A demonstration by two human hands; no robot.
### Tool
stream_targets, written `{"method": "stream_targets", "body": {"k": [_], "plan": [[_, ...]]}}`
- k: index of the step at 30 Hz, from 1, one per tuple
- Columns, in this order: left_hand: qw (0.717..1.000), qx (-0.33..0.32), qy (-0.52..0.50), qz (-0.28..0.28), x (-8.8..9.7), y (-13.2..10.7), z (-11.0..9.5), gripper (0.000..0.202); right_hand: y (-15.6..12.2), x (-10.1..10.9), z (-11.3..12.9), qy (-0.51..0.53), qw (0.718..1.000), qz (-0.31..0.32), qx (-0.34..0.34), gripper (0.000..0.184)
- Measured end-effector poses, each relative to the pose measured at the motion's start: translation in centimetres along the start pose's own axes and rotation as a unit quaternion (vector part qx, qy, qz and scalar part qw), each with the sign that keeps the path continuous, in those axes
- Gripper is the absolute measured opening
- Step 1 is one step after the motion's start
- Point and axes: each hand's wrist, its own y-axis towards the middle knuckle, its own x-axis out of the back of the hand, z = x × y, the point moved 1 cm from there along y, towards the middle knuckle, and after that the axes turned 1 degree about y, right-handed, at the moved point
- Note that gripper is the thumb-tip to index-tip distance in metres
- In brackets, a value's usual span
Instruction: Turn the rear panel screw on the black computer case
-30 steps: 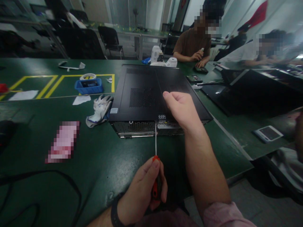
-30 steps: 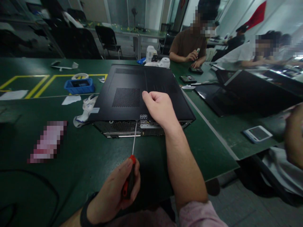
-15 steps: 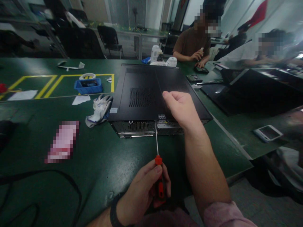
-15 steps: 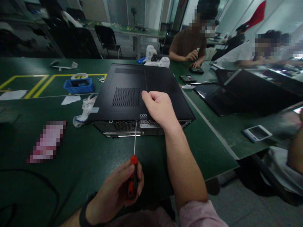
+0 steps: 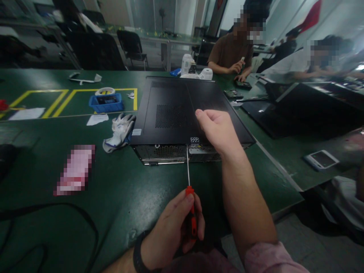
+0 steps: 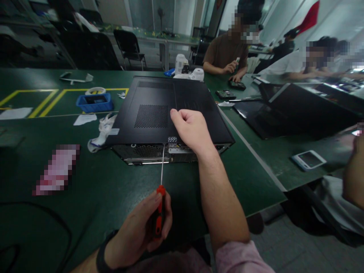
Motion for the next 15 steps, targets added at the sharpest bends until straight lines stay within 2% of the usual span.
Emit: {"method": "stream_targets", "body": {"k": [6, 15], "plan": [[0.998, 0.012, -0.046, 0.035, 0.24, -0.04, -0.12, 0.035, 0.0, 0.03, -0.02, 0.003, 1.0, 0.002, -0.015, 0.056], [1.0, 0.018, 0.007, 0.012, -0.16, -0.1, 0.03, 0.042, 0.02, 0.02, -0.07, -0.003, 1.0, -0.001, -0.014, 0.058]]}}
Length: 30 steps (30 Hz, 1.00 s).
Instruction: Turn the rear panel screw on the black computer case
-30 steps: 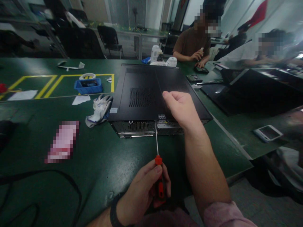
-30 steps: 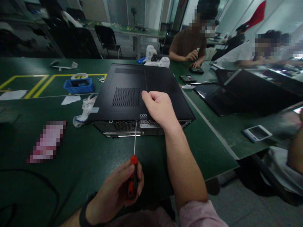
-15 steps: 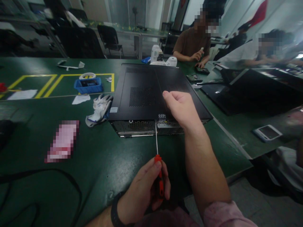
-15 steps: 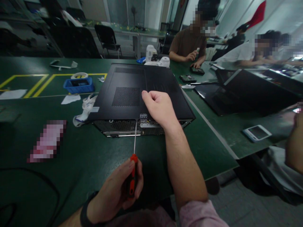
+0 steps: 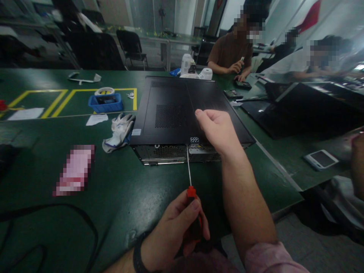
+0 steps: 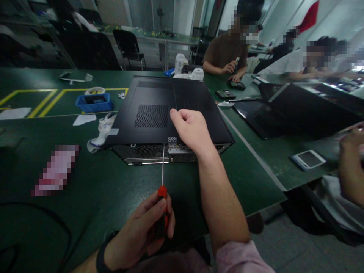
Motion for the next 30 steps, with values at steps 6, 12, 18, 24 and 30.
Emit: {"method": "stream_targets", "body": {"k": [6, 12, 18, 24, 30], "plan": [[1.0, -0.01, 0.003, -0.008, -0.11, 0.09, 0.09, 0.042, -0.02, 0.01, 0.04, 0.001, 1.0, 0.0, 0.005, 0.057], [0.998, -0.004, -0.064, 0.0, -0.04, 0.17, -0.09, 0.044, -0.06, -0.03, 0.13, 0.004, 1.0, 0.001, -0.001, 0.06], [0.999, -0.011, -0.045, 0.021, 0.06, 0.15, 0.03, 0.04, -0.09, -0.02, 0.16, 0.004, 1.0, -0.001, -0.001, 0.06], [1.0, 0.005, -0.007, 0.004, 0.18, 0.26, 0.22, 0.046, -0.07, -0.01, 0.14, 0.002, 1.0, 0.001, 0.0, 0.06], [1.0, -0.007, -0.008, 0.006, 0.1, 0.16, 0.32, 0.044, -0.03, 0.01, 0.06, -0.005, 1.0, 0.001, 0.004, 0.061]]}}
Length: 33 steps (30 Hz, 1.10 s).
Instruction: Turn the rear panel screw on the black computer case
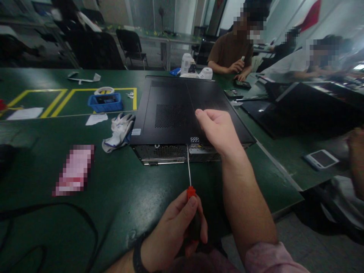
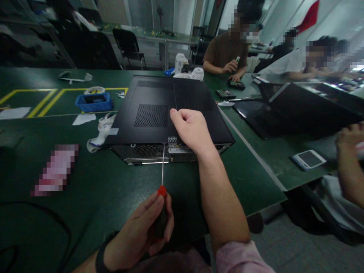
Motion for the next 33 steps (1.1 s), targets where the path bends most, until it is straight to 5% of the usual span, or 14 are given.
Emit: {"method": "stream_targets", "body": {"k": [11, 17, 26, 33], "plan": [[0.998, 0.006, -0.05, 0.031, 0.09, -0.24, -0.24, 0.039, -0.05, -0.01, 0.03, 0.002, 1.0, 0.0, -0.003, 0.062], [1.0, 0.011, -0.008, -0.017, 0.1, -0.2, -0.35, 0.046, -0.05, 0.01, 0.05, 0.006, 1.0, 0.0, -0.001, 0.058], [0.999, -0.05, -0.012, 0.007, 0.12, 0.16, 0.01, 0.041, -0.06, -0.02, 0.07, 0.006, 1.0, 0.001, 0.006, 0.058], [0.996, -0.006, -0.083, 0.021, 0.0, -0.04, -0.48, 0.046, 0.0, -0.03, -0.06, 0.002, 1.0, 0.001, 0.016, 0.059]]}}
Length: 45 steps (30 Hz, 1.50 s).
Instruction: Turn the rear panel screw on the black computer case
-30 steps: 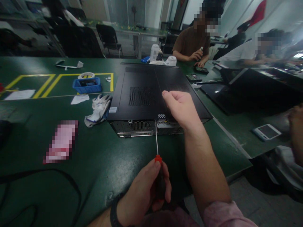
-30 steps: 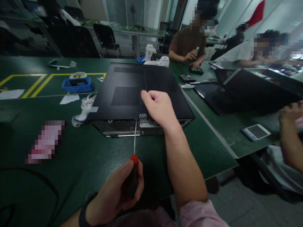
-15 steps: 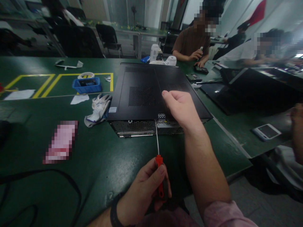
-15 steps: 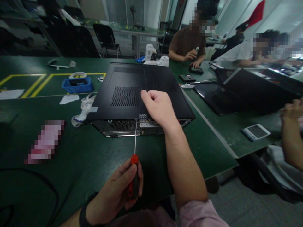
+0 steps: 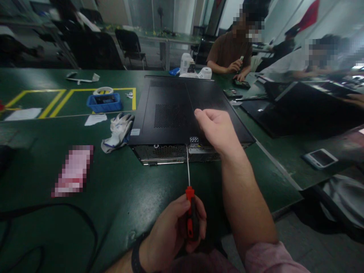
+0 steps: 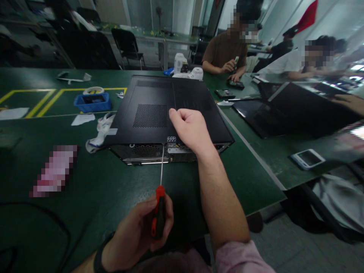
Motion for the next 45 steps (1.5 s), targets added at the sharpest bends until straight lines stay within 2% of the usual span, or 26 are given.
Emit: {"method": "stream_targets", "body": {"k": [6, 18, 23, 28, 32, 36, 41, 45], "plan": [[0.999, 0.013, 0.034, 0.008, -0.1, -0.1, 0.0, 0.042, 0.0, 0.0, 0.0, 0.005, 1.0, 0.001, 0.006, 0.059], [0.994, 0.007, 0.096, -0.054, -0.1, 0.0, -0.1, 0.05, 0.0, 0.0, -0.1, 0.001, 1.0, -0.001, 0.009, 0.055], [0.998, 0.017, 0.043, -0.031, 0.1, -0.2, -0.4, 0.043, 0.0, 0.0, 0.0, 0.004, 1.0, -0.001, 0.003, 0.057], [0.999, 0.026, 0.042, -0.017, -0.2, -0.3, -0.5, 0.042, 0.0, -0.1, 0.0, 0.0, 1.0, 0.0, 0.001, 0.058], [0.999, 0.011, 0.049, 0.0, -0.1, -0.1, 0.0, 0.044, -0.1, -0.1, 0.1, 0.0, 1.0, -0.001, -0.001, 0.059], [0.999, 0.026, 0.034, 0.028, 0.3, 0.2, 0.7, 0.043, -0.1, 0.0, 0.1, -0.001, 1.0, -0.002, -0.007, 0.06], [0.999, 0.014, 0.032, 0.011, 0.4, 0.2, 0.7, 0.038, -0.1, 0.0, 0.2, -0.006, 1.0, -0.002, -0.004, 0.057], [0.999, 0.014, -0.004, 0.034, 0.3, 0.0, 0.4, 0.037, -0.2, 0.0, 0.3, -0.007, 1.0, -0.002, -0.006, 0.056]]}}
